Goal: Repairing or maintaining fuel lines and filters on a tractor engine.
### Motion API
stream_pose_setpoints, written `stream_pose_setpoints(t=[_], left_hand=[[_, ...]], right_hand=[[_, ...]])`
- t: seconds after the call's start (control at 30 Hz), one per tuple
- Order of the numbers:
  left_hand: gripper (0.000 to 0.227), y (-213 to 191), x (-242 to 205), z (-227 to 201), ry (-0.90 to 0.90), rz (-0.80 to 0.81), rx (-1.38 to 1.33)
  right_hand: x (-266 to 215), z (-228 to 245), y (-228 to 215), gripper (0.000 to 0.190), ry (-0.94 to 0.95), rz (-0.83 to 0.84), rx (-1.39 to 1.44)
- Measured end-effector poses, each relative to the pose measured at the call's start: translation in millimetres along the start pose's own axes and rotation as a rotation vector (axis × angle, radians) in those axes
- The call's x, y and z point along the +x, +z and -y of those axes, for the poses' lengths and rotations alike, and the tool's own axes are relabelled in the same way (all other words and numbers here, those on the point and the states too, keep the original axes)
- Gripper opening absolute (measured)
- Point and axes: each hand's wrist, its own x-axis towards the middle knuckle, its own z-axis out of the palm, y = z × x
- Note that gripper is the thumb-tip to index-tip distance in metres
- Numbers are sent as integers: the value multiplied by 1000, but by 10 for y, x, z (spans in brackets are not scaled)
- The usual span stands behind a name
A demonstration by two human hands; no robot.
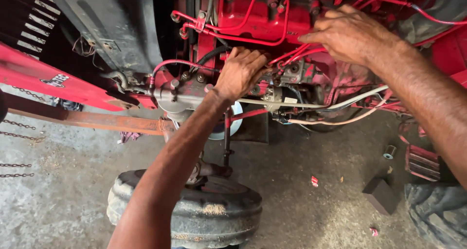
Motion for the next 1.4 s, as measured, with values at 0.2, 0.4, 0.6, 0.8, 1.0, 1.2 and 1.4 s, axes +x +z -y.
stream_pose_setpoints(t=[0.2,0.4,0.6,0.8,1.0,1.2,1.4], left_hand=[[31,-172,82,-189,-94,16,-13],[27,121,14,-52,-74,-68,29],[30,48,86,135,59,145,-37],[34,-64,32,-18,-8,41,-57],[29,90,-7,-85,-76,-60,17],[30,57,52,-233,-169,-105,48],[29,-18,10,-293,-156,-94,36]], right_hand=[[-3,-24,-123,39,-52,-74,110],[7,-41,-65,40,-42,-78,124],[-19,-47,-41,40,-56,-124,144],[37,-41,-70,39,-15,-109,273],[12,-35,-3,39,4,-149,261],[22,-59,65,40,21,-144,269],[-16,7,-31,38,44,-175,220]])
